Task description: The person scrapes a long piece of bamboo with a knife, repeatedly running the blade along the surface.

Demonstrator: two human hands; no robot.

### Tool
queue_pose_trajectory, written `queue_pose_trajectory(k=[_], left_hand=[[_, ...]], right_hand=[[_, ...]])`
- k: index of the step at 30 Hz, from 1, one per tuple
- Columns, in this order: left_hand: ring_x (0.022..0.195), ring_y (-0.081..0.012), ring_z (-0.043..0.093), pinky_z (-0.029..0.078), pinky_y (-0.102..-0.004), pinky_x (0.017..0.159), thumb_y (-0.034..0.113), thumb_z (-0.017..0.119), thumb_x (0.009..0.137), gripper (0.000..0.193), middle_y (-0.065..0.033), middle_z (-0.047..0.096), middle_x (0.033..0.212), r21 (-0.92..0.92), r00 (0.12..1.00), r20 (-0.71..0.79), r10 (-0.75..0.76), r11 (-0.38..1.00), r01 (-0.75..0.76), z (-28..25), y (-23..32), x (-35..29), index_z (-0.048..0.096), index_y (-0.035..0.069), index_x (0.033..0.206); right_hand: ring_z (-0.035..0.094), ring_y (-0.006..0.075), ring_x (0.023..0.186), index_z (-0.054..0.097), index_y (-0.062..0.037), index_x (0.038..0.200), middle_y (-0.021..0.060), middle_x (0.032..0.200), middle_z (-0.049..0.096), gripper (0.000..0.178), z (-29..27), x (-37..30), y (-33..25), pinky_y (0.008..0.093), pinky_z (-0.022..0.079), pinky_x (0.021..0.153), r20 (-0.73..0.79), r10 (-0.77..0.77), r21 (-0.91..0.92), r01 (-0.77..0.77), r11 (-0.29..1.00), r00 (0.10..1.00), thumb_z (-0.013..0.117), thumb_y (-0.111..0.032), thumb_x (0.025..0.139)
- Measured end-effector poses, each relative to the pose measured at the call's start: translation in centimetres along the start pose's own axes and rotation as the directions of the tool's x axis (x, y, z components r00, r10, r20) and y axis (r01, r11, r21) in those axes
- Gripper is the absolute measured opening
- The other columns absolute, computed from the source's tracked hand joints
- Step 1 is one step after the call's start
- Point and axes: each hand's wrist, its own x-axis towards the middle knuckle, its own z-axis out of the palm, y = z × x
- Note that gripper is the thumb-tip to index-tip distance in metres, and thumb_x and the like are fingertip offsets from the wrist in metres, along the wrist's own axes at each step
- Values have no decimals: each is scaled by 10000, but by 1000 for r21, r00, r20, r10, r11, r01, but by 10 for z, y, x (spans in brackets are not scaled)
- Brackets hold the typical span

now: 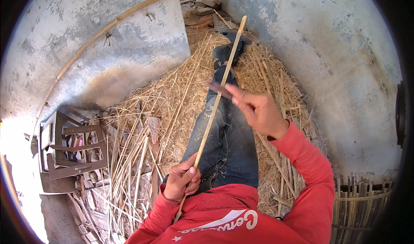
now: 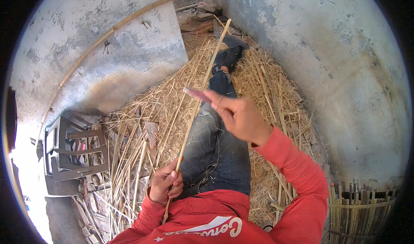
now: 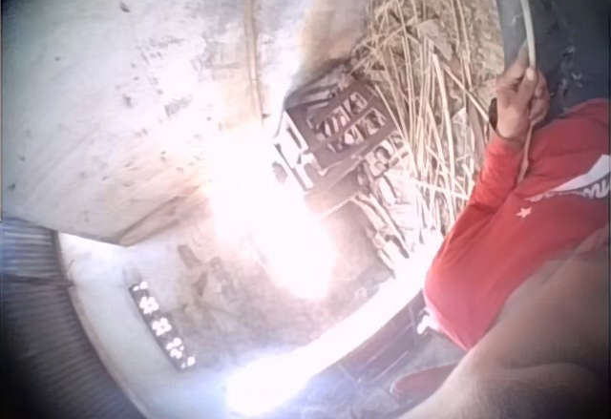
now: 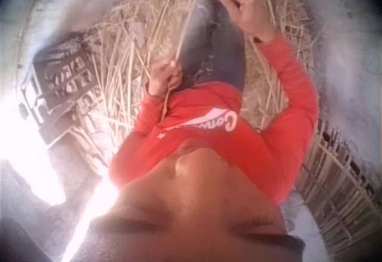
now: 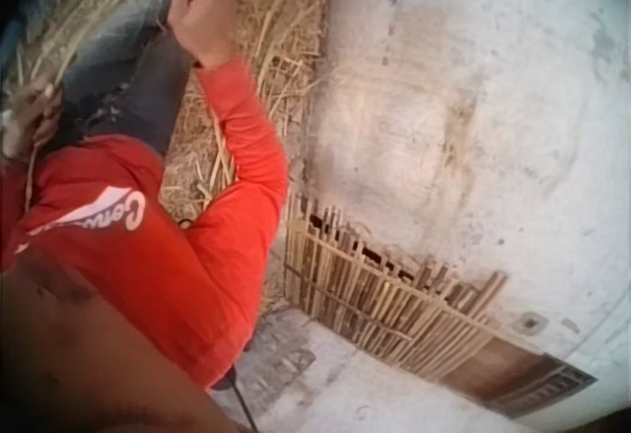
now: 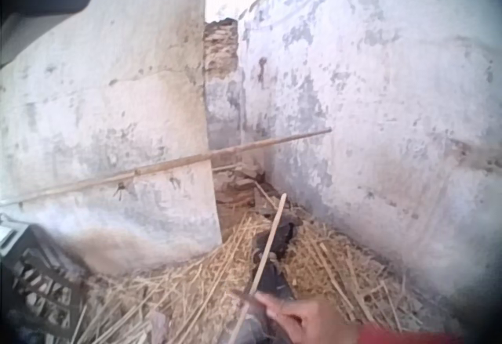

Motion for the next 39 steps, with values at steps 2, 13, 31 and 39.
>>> queue_pose_trajectory(k=[2, 13, 31, 39], left_hand=[[438, -55, 329, 291, -216, 389, 179, 535, 1089, 494, -10, 446, 748, 33, 1000, -13, -11, 999, 12, 8, 2, 0, 444, 125, 1572], [437, -49, 315, 289, -212, 385, 210, 544, 1088, 502, -3, 441, 748, 38, 999, -16, 33, 999, -33, 9, 12, 9, 444, 127, 1572], [450, -58, 327, 286, -209, 401, 198, 531, 1095, 481, -8, 446, 766, 12, 996, -91, 24, 1000, -23, -2, 13, 26, 458, 151, 1568], [473, -66, 363, 296, -213, 403, 185, 490, 1113, 493, -24, 475, 817, 28, 995, -101, 13, 1000, -10, -6, 17, 38, 408, 157, 1598]], right_hand=[[686, 253, 621, 661, -60, 1370, 241, 909, 713, 354, -18, 22, -3, 367, 516, 604, -51, 180, -51, -182, 982, 982, 622, -93, 1020], [621, 310, 550, 588, -228, 1482, 179, 713, 633, 604, 5, 23, -11, 429, 506, 560, -24, 75, -137, -78, 987, 997, 620, -52, 905], [641, 308, 564, 606, -113, 1453, 203, 900, 732, 527, 56, -23, -39, 389, 513, 540, 334, -52, -260, 145, 955, 941, 631, -51, 930], [666, 275, 614, 596, -123, 1471, 166, 706, 627, 504, 70, -56, -41, 418, 544, 613, 399, -4, -103, 49, 993, 917, 593, -67, 971]])
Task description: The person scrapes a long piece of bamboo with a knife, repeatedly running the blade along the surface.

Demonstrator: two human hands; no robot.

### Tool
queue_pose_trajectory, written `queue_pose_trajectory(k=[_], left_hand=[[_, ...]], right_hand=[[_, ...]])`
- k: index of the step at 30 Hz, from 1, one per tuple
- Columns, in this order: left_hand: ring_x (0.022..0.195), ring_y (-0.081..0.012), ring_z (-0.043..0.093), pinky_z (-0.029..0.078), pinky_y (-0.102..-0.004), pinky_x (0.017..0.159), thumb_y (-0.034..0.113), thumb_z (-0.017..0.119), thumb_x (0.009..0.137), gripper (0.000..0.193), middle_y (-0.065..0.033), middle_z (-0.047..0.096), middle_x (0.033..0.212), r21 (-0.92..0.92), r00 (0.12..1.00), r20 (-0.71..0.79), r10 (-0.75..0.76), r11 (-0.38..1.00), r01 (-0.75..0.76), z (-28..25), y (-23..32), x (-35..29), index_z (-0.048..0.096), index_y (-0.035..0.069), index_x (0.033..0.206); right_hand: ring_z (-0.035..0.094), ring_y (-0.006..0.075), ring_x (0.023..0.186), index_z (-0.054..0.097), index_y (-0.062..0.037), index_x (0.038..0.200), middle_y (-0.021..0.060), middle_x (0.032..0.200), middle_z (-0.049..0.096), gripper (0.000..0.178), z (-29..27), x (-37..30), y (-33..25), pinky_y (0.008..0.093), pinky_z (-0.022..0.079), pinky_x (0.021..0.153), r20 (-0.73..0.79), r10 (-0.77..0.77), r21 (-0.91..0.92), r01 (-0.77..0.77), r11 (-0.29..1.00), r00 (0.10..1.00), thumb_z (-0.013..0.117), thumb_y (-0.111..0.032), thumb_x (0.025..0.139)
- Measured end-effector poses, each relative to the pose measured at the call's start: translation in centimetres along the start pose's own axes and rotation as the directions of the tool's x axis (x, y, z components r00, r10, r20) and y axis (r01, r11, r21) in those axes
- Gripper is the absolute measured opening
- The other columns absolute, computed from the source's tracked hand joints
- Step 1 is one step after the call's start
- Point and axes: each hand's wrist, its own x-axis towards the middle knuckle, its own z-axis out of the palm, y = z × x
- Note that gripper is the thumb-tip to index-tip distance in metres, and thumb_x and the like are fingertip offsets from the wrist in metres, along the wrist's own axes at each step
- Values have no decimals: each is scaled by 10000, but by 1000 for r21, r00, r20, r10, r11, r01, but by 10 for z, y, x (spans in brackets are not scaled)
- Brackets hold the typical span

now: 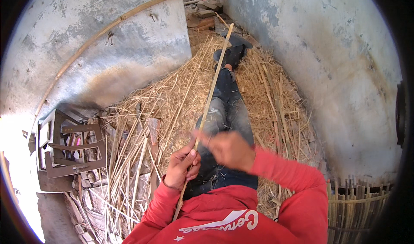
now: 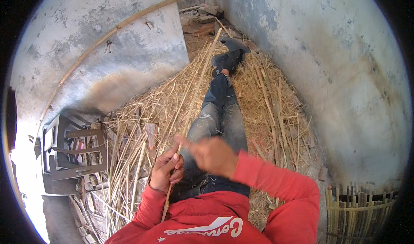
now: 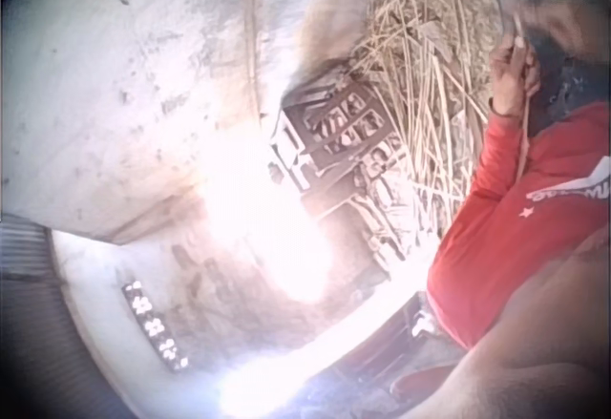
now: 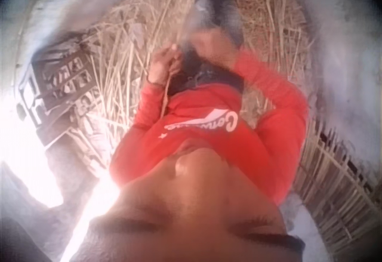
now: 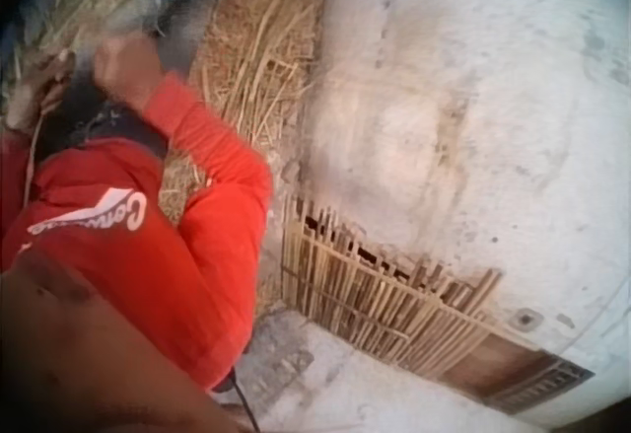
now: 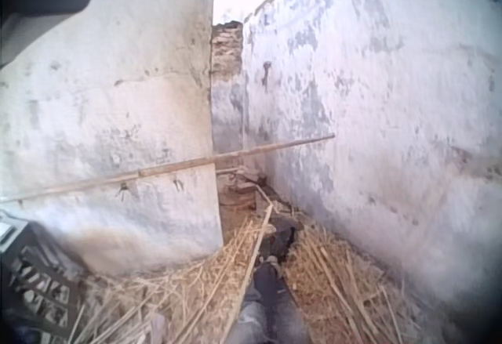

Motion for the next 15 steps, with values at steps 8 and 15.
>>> queue_pose_trajectory(k=[8, 15], left_hand=[[449, -47, 293, 268, -198, 389, 251, 494, 1111, 544, 21, 344, 712, -259, 960, 270, -74, 955, 147, 15, 13, -2, 341, 149, 1623], [447, -43, 266, 244, -189, 388, 298, 496, 1107, 584, 39, 306, 697, -229, 930, 344, -130, 949, 217, 26, 11, -1, 296, 160, 1638]], right_hand=[[510, 72, 716, 536, 9, 1490, -2, 841, 606, 532, -71, 35, -4, 272, 446, 629, -524, 418, 455, -171, 874, 742, 680, -172, 1011], [493, 128, 667, 587, -18, 1461, 48, 790, 566, 744, -75, 44, 5, 282, 415, 595, -602, 95, 68, -68, 995, 792, 879, -290, 833]])
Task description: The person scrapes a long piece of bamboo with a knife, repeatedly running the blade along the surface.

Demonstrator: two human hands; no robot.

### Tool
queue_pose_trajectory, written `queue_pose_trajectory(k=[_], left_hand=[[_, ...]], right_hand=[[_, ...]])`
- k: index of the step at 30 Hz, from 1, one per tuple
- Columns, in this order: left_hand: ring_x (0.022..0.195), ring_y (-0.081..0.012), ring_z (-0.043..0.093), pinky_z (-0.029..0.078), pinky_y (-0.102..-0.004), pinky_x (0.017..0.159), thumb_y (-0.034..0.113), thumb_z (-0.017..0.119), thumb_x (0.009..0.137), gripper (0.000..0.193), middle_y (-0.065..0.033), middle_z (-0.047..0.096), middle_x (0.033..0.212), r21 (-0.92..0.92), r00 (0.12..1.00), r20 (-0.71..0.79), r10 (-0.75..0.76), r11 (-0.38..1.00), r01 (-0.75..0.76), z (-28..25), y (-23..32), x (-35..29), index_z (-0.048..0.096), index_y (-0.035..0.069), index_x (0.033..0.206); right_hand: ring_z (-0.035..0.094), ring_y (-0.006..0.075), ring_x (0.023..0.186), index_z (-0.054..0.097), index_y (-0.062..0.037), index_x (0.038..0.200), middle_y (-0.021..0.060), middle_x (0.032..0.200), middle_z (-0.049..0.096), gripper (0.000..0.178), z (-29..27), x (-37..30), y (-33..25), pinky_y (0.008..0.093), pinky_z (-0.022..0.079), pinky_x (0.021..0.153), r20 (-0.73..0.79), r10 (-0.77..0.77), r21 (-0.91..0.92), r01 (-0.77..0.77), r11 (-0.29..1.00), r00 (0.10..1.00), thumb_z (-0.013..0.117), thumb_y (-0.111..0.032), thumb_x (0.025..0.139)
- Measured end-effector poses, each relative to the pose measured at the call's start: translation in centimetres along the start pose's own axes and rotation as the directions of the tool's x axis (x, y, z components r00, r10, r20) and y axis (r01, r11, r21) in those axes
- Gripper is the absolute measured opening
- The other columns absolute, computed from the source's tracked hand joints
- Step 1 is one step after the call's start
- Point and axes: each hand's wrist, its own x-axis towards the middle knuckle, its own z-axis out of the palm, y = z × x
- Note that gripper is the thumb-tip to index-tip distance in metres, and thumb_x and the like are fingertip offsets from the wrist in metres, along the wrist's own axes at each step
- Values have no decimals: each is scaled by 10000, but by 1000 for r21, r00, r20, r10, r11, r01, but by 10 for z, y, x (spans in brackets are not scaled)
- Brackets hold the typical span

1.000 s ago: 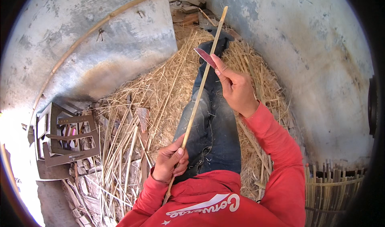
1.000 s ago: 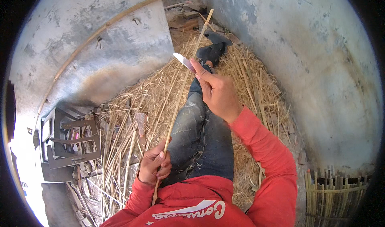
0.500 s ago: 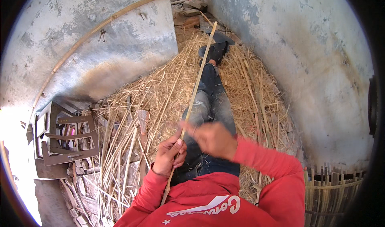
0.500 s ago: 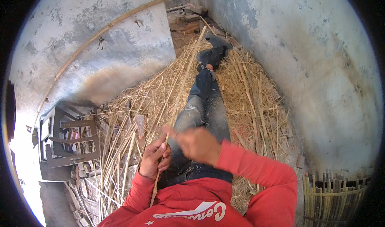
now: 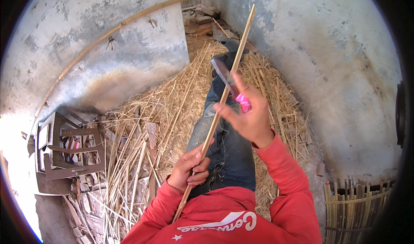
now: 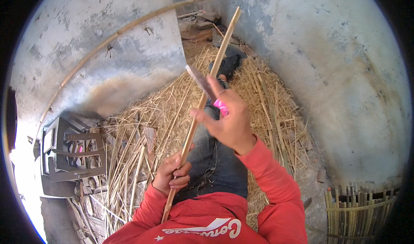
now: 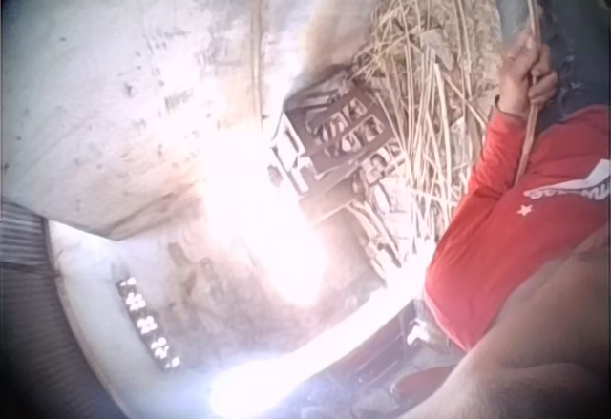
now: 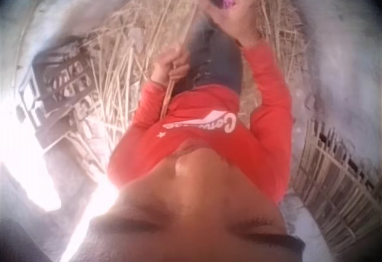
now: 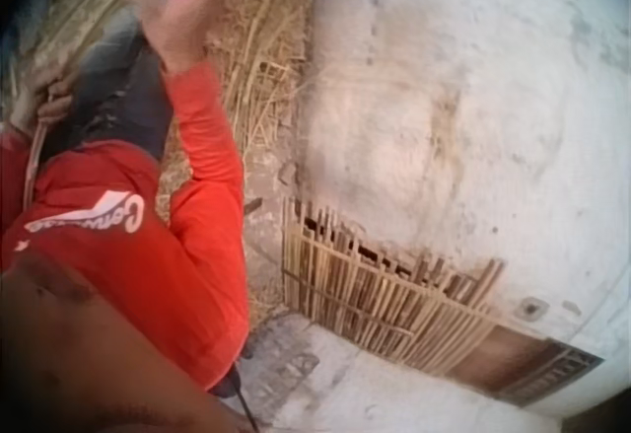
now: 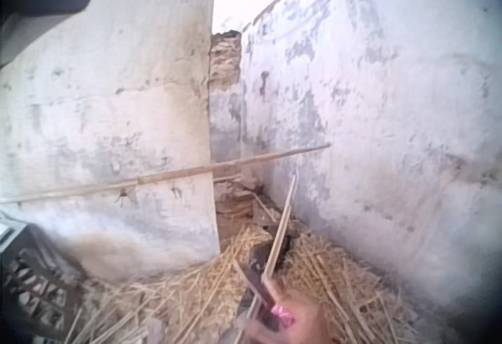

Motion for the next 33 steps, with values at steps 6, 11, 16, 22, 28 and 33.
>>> queue_pose_trajectory(k=[6, 11, 16, 22, 28, 33], left_hand=[[464, -53, 293, 259, -193, 395, 296, 498, 1099, 613, 23, 331, 722, 3, 999, -8, -38, 999, 38, -2, -5, -7, 262, 171, 1651], [476, -58, 308, 265, -200, 402, 231, 527, 1079, 640, 11, 349, 746, -9, 998, 59, -19, 1000, 20, -10, -10, -16, 256, 168, 1656], [470, -54, 295, 250, -202, 396, 141, 535, 1069, 622, 5, 353, 747, -40, 998, -8, 58, 998, -58, -3, -7, -21, 301, 176, 1645], [448, -48, 275, 238, -200, 366, 136, 533, 1070, 596, 8, 348, 743, -83, 995, -69, 73, 993, -79, -9, -10, -27, 334, 174, 1631], [451, -41, 264, 238, -195, 366, 130, 525, 1069, 592, 17, 341, 748, -147, 999, -42, 18, 989, -24, -14, -19, -25, 335, 158, 1629], [455, -40, 257, 234, -190, 372, 131, 521, 1071, 593, 19, 326, 750, -110, 999, -43, 10, 994, -15, -2, -11, -17, 328, 151, 1631]], right_hand=[[532, 169, 653, 640, -55, 1418, 43, 730, 566, 605, 7, 6, 16, 318, 437, 582, -66, -146, -141, 136, 981, 987, 837, -232, 874], [579, 122, 627, 680, -75, 1367, 172, 859, 720, 393, -14, 38, 45, 326, 466, 565, -156, 6, -29, -10, 1000, 988, 700, -124, 978], [551, 132, 553, 675, -75, 1367, 217, 801, 670, 383, -13, 24, 35, 339, 455, 535, 41, 8, -81, -5, 997, 999, 638, -51, 987], [650, 137, 716, 652, -9, 1368, 237, 982, 719, 381, -10, -15, 1, 289, 508, 651, 303, 166, -69, -152, 986, 939, 616, -4, 989], [645, 103, 658, 674, -40, 1350, 242, 979, 724, 345, -18, -18, 46, 300, 507, 598, 226, 48, 100, -72, 992, 973, 602, -51, 1013], [684, 111, 693, 695, -34, 1314, 249, 1094, 728, 313, -9, -15, 22, 331, 533, 617, 248, 140, 135, -178, 975, 959, 593, -64, 1020]])
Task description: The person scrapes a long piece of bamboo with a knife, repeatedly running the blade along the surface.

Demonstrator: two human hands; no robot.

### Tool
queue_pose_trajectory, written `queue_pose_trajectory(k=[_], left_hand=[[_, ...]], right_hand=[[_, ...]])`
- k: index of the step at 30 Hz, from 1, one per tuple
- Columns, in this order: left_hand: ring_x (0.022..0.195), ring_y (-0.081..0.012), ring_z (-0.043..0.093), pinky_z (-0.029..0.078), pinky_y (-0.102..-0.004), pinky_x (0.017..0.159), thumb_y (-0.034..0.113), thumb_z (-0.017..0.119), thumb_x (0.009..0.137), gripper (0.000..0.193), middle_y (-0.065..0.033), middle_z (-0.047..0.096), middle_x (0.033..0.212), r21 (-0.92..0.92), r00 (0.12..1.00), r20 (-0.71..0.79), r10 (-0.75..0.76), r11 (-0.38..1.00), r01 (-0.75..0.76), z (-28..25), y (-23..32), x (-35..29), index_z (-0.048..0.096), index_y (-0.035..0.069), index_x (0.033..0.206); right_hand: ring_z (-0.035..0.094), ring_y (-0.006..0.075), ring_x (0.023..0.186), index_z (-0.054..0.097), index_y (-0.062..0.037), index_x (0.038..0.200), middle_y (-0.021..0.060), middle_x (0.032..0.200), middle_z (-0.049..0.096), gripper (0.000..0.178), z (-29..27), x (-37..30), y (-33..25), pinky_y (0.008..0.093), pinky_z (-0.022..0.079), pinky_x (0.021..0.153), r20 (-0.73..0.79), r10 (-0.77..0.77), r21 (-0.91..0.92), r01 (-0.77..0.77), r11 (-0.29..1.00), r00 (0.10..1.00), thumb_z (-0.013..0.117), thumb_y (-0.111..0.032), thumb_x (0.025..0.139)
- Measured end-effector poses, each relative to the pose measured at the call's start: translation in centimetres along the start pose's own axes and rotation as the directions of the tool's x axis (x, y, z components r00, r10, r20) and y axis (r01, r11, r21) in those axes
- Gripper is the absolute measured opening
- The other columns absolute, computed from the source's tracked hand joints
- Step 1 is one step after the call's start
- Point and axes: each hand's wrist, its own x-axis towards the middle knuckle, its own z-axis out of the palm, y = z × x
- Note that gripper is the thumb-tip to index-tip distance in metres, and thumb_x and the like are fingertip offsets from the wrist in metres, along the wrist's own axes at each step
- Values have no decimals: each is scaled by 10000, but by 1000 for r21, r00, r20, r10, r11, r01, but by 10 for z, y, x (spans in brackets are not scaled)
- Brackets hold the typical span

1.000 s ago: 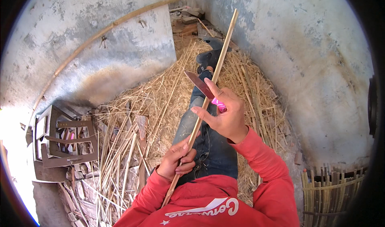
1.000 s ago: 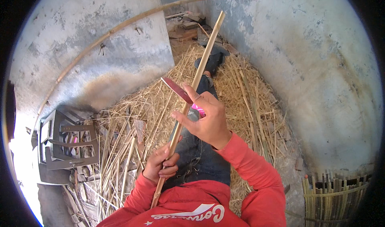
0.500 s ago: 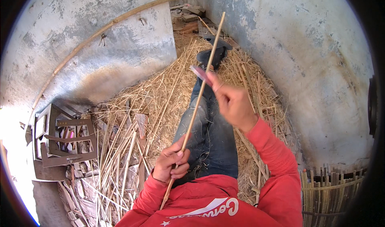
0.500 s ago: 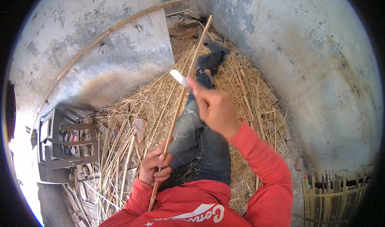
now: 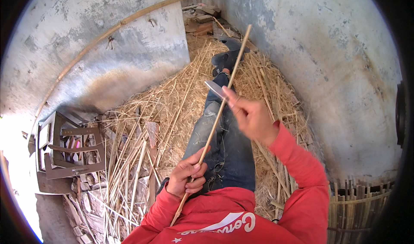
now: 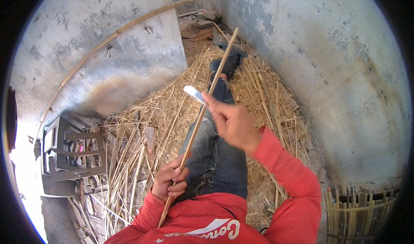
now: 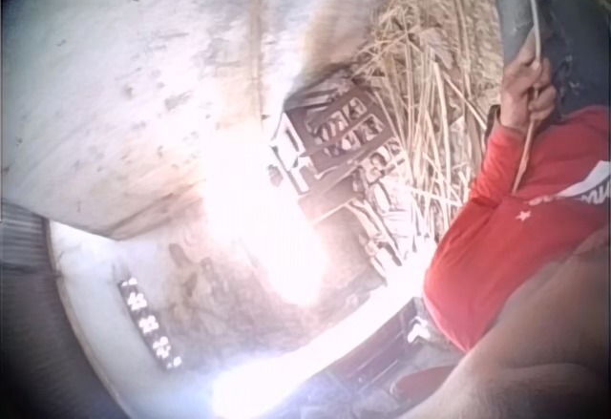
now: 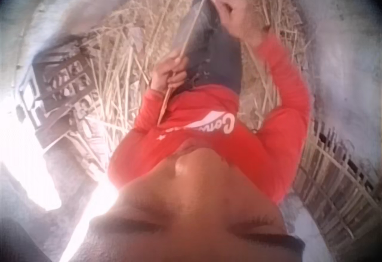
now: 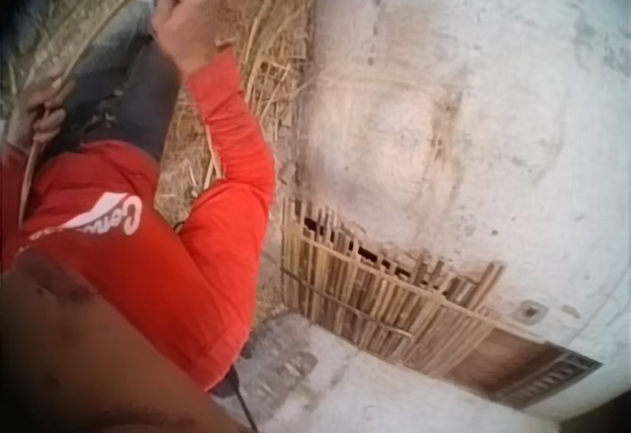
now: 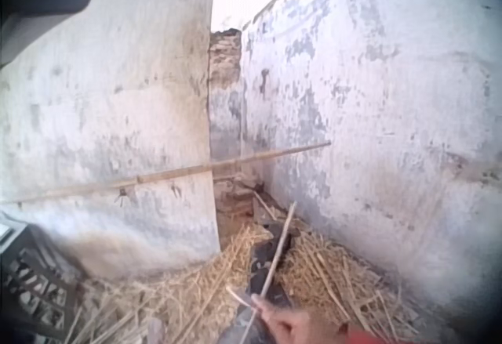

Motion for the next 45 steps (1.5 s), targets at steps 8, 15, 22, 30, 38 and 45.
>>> queue_pose_trajectory(k=[8, 15, 22, 30, 38, 45], left_hand=[[451, -37, 263, 225, -189, 361, 138, 508, 1069, 581, 26, 331, 745, -7, 999, 14, 38, 999, -38, -1, 6, -3, 335, 147, 1624], [453, -38, 267, 231, -187, 365, 144, 507, 1068, 584, 32, 330, 744, -103, 1000, -9, 23, 994, -24, -14, 5, -7, 330, 147, 1624], [461, -40, 282, 246, -183, 372, 175, 517, 1077, 600, 36, 343, 749, -118, 998, -37, 59, 991, -63, -15, 16, -5, 295, 138, 1633], [479, -51, 299, 256, -189, 392, 179, 513, 1085, 611, 20, 339, 748, 34, 998, 56, 12, 999, -14, -4, 13, 6, 273, 147, 1646], [502, -88, 408, 353, -233, 419, 440, 552, 1059, 766, -67, 528, 755, 335, 998, 42, -53, 941, 36, -4, -8, -7, 225, 72, 1647], [448, -75, 376, 306, -206, 392, 268, 529, 1094, 562, -46, 507, 740, 414, 999, 43, -8, 910, -11, -23, -10, -27, 376, 39, 1584]], right_hand=[[594, 255, 517, 685, -88, 1356, 184, 751, 666, 430, 2, 21, 2, 370, 489, 559, -107, -79, -122, 66, 990, 991, 636, -44, 932], [590, 133, 535, 673, -61, 1357, 216, 1049, 712, 355, 11, 9, 4, 359, 490, 551, 48, -59, -160, 66, 985, 997, 594, -49, 1011], [654, 262, 592, 611, -149, 1449, 217, 1002, 723, 496, 37, -25, -16, 362, 541, 619, 345, -135, -37, 157, 987, 929, 594, -53, 963], [603, 37, 754, 526, -8, 1502, 68, 968, 758, 584, 14, 24, 1, 261, 508, 668, -244, -20, 145, 57, 988, 969, 717, -145, 968], [536, 14, 720, 502, -8, 1520, 50, 1051, 744, 594, -19, 44, -10, 225, 506, 662, -373, -28, -3, 29, 1000, 927, 716, -126, 978], [664, 84, 840, 604, -48, 1442, 109, 1044, 767, 404, -59, 74, 12, 266, 544, 747, -405, -144, -160, 85, 983, 903, 622, -157, 1053]])
